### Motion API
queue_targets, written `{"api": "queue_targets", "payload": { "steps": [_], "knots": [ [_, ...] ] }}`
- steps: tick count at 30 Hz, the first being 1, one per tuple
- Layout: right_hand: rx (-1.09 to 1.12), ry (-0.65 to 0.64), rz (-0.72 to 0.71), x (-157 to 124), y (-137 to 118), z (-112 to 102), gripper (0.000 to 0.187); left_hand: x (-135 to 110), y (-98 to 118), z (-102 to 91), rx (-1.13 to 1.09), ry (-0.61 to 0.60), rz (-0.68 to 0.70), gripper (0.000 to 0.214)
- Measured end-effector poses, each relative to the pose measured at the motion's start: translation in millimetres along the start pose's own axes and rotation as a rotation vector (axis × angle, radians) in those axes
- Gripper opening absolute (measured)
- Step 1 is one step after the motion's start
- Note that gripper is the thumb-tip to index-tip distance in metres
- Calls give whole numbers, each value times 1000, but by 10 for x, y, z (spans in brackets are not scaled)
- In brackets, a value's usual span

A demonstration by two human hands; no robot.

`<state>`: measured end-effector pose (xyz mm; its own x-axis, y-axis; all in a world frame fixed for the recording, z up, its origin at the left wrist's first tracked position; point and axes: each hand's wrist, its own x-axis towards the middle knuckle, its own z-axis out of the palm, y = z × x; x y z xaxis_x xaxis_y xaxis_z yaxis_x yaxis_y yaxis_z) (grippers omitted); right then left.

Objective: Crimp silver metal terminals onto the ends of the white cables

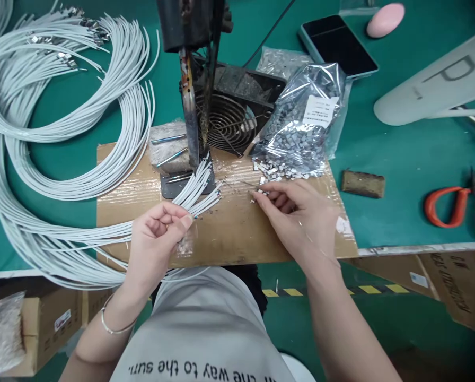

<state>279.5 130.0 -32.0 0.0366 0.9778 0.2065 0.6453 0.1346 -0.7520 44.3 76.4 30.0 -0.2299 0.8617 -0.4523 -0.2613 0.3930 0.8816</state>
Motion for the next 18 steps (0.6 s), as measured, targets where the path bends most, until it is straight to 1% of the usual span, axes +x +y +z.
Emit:
{"api": "queue_targets", "payload": {
  "steps": [4, 7, 9, 12, 15, 18],
  "knots": [
    [0, 11, 51, -52, -8, 40, 9, -10, 5, 20, 18, -11, -1, 12],
    [2, 46, 106, -102, -27, 49, 7, -2, 8, 21, 28, -33, 21, 11],
    [57, 120, 178, -128, -66, 44, 5, 10, 4, 19, 28, -44, 32, 11],
    [198, 244, 283, -149, -174, 18, 11, 26, -5, 20, 27, -56, 48, 11],
    [264, 252, 286, -153, -306, -20, 9, 32, -8, 29, 35, -58, 70, 12],
    [359, 183, 238, -154, -430, -31, 6, 25, 2, 43, 54, -44, 88, 13]
  ]
}}
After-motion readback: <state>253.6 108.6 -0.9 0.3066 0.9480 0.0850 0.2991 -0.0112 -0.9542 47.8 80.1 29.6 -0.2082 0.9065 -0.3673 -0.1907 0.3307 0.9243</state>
